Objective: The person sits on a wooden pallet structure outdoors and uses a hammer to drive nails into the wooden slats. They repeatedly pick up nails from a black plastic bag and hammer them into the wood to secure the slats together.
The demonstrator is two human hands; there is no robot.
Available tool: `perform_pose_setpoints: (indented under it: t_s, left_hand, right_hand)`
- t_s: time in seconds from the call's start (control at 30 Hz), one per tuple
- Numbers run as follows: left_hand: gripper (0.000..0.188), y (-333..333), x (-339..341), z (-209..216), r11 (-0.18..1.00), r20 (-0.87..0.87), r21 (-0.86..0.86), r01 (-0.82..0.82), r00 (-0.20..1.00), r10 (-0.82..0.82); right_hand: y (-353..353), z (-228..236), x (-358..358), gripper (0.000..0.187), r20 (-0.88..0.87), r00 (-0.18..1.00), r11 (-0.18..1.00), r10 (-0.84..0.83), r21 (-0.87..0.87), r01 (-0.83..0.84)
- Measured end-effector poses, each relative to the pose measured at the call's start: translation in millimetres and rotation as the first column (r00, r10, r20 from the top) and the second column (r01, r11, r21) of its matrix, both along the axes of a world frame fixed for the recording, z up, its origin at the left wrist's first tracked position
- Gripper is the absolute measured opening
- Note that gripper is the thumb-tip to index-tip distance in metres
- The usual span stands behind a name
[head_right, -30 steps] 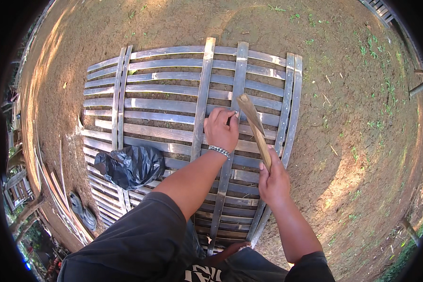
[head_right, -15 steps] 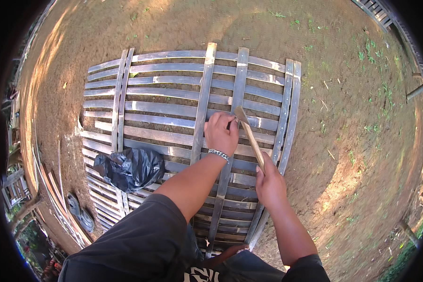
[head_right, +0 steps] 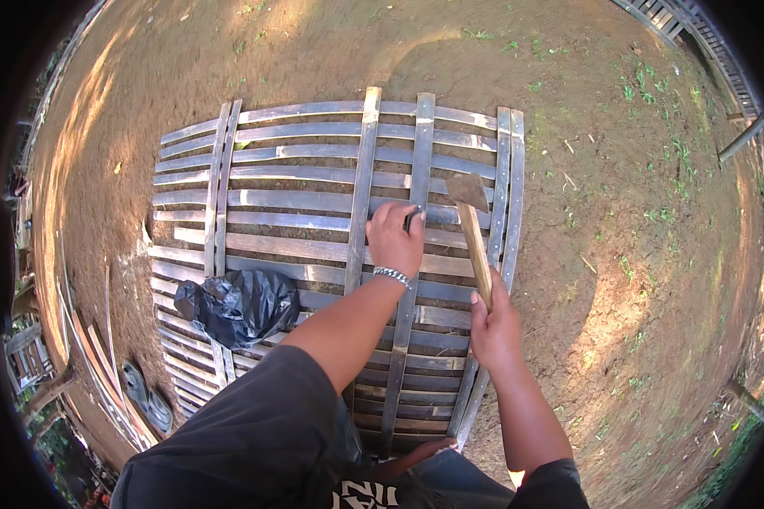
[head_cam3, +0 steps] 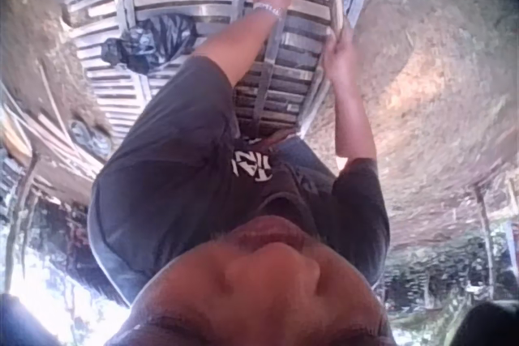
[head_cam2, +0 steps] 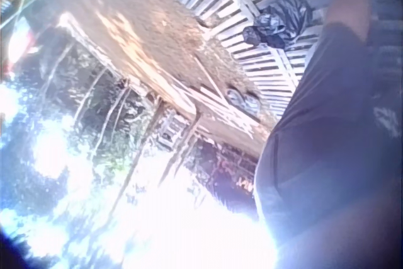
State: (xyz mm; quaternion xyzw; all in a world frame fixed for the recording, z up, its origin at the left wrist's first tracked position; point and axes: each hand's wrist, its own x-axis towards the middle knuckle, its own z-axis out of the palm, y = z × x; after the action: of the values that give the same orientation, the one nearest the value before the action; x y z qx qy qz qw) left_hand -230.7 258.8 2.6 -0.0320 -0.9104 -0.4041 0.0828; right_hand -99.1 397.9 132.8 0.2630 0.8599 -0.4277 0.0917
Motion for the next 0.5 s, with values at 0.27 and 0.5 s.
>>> perform_pose_setpoints:
  t_s: [0.27,0.5]
  left_hand:
    - [0.031,-15.6,-84.2,34.6,0.984,-0.259,0.128,0.122,0.962,-0.086]
    - [0.054,35.3,-165.8,-2.0,0.589,-0.022,-0.524,0.615,0.682,-0.731]
  right_hand:
    - [20.4,14.4,40.1,0.047,-0.056,0.998,0.998,-0.027,-0.061,0.023]
    - [6.1,-1.3,43.1,0.049,0.004,1.0,0.995,0.006,-0.102,-0.005]
